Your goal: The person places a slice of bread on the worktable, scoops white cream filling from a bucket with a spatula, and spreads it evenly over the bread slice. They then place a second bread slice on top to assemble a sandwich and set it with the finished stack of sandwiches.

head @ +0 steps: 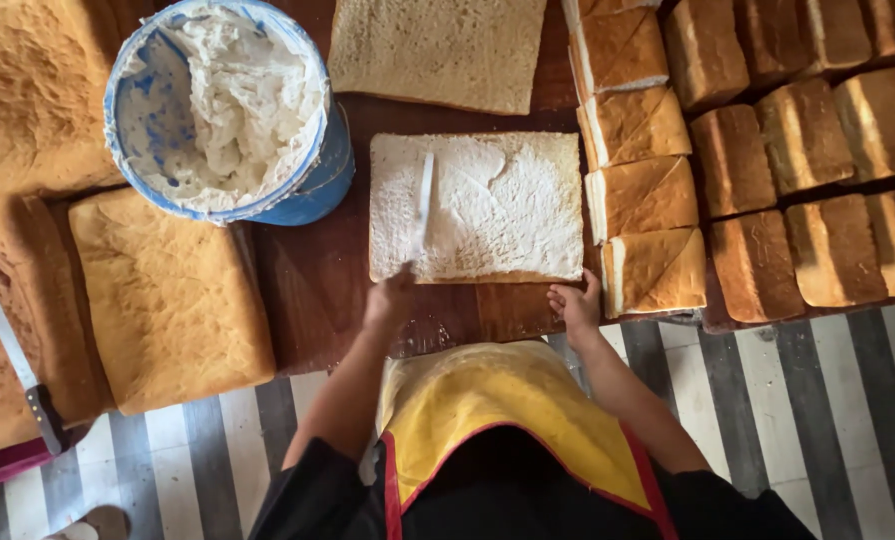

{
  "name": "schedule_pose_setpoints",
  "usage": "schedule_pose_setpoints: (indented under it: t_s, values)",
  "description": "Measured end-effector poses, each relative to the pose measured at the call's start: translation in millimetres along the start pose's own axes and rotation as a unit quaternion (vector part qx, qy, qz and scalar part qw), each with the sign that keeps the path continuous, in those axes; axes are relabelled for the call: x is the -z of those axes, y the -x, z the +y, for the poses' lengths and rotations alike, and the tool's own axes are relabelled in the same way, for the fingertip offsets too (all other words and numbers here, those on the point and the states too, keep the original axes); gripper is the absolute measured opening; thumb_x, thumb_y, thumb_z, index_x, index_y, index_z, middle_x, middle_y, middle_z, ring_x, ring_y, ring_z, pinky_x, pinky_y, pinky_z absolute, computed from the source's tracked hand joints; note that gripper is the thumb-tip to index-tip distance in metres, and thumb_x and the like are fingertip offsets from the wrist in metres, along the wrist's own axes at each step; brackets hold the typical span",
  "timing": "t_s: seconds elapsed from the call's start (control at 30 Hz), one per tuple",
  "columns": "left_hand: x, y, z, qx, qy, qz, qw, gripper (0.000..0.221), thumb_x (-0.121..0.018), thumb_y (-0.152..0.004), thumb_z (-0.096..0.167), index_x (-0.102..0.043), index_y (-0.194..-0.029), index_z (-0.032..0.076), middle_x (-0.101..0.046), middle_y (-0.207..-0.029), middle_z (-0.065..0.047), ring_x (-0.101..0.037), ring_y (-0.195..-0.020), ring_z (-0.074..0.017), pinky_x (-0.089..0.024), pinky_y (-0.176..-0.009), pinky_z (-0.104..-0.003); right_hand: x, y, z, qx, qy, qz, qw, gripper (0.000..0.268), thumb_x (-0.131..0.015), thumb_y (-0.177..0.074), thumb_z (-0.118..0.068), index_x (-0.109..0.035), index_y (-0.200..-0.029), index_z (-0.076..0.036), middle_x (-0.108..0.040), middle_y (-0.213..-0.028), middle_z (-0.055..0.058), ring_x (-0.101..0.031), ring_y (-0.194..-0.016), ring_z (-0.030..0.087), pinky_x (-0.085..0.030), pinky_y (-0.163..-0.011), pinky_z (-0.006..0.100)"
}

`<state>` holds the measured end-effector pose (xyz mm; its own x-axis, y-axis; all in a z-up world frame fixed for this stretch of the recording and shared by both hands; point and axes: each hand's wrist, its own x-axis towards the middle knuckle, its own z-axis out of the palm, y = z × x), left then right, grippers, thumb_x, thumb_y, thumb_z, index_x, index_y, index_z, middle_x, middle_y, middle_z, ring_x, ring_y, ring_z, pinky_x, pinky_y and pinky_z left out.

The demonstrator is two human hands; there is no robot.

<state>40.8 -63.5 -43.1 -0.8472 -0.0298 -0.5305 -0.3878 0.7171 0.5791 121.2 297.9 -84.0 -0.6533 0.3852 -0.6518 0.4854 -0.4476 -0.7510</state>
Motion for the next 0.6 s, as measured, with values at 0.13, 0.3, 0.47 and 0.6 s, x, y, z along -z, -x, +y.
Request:
schedule_pose_setpoints:
  t_s: [0.13,0.3,0.47,0.6]
  values:
    - [-14,11,48,-0.07,-0.119,-0.119,0.983,0.039,-0.041,-0.114,0.047,-0.062,-0.144,0.034,-0.077,-0.1,-0.018,-0.072,-0.075,-0.0264,-0.061,-0.071,-0.043,4,-1,3,0.01,0.004,-0.014,1.0,0.078,-0.063,-0.093,-0.01,-0.023,-0.159,-0.023,-0.07,-0.109,0.01,-0.068,-0.091,0.017,-0.056,-0.08,0.031]
    - [-7,15,17,-0.193,-0.093,-0.188,0.959,0.045,-0.06,-0.098,0.046,-0.064,-0.14,0.031,-0.077,-0.108,-0.014,-0.074,-0.089,-0.0261,-0.057,-0.08,-0.04,9,-2,2,-0.002,-0.01,-0.028,1.0,0.073,-0.061,-0.093,-0.012,-0.028,-0.158,-0.023,-0.07,-0.109,0.01,-0.07,-0.091,0.017,-0.057,-0.079,0.031]
    - [14,12,-3,-0.166,0.001,-0.103,0.981,0.042,-0.061,-0.095,0.046,-0.067,-0.134,0.032,-0.08,-0.108,-0.01,-0.079,-0.088,-0.024,-0.062,-0.081,-0.038,15,-20,21,0.008,0.009,-0.035,0.999,0.061,-0.062,-0.094,-0.011,-0.041,-0.15,-0.017,-0.071,-0.107,0.009,-0.069,-0.089,0.016,-0.056,-0.077,0.031]
    - [22,8,56,-0.027,-0.018,-0.006,0.999,0.044,-0.055,-0.1,0.045,-0.063,-0.142,0.033,-0.076,-0.102,-0.019,-0.075,-0.086,-0.0277,-0.058,-0.078,-0.043,13,-21,25,0.027,0.034,-0.044,0.998,0.052,-0.063,-0.095,-0.011,-0.045,-0.144,-0.011,-0.072,-0.105,0.011,-0.069,-0.087,0.016,-0.056,-0.075,0.031]
